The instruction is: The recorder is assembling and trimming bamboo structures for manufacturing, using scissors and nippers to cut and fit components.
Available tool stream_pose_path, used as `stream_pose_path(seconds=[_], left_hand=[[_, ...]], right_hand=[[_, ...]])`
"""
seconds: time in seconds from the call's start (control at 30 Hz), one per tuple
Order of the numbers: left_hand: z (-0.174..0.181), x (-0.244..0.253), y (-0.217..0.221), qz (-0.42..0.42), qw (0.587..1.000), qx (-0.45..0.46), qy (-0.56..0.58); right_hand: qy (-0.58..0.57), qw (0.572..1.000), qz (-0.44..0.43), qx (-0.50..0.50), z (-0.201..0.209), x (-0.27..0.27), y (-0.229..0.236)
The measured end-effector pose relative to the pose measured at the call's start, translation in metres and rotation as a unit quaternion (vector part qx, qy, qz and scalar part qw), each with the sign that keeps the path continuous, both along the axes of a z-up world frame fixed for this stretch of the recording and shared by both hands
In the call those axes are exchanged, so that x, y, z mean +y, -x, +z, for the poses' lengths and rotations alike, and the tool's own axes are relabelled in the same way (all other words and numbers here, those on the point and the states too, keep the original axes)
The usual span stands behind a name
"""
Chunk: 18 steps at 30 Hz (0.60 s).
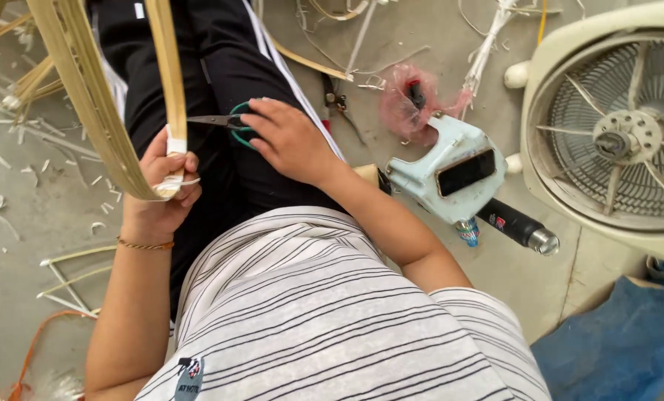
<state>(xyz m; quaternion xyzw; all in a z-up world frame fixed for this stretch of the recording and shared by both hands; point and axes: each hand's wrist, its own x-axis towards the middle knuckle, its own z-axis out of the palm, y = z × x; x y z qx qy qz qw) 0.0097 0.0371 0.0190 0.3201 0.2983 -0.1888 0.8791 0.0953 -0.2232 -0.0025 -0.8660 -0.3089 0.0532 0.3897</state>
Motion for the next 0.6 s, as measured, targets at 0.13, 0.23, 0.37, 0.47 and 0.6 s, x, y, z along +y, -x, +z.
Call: stream_pose_path(seconds=[0.13,0.23,0.37,0.47,0.6], left_hand=[[-0.001,0.001,0.006,0.031,0.999,-0.007,0.004],[0.001,-0.001,0.014,0.050,0.998,-0.012,0.033],[-0.007,-0.005,0.023,0.059,0.995,-0.020,0.083],[0.014,-0.008,0.015,0.060,0.995,-0.024,0.079],[0.028,-0.011,0.013,0.055,0.997,-0.045,0.037]], right_hand=[[0.049,0.993,0.095,-0.049,-0.021,0.012,-0.001],[0.086,0.990,0.109,-0.016,-0.014,0.010,-0.012],[0.177,0.975,0.137,0.003,0.011,0.008,-0.026],[0.174,0.974,0.134,0.046,0.050,0.013,-0.027],[0.116,0.979,0.100,0.131,0.090,0.013,-0.014]])
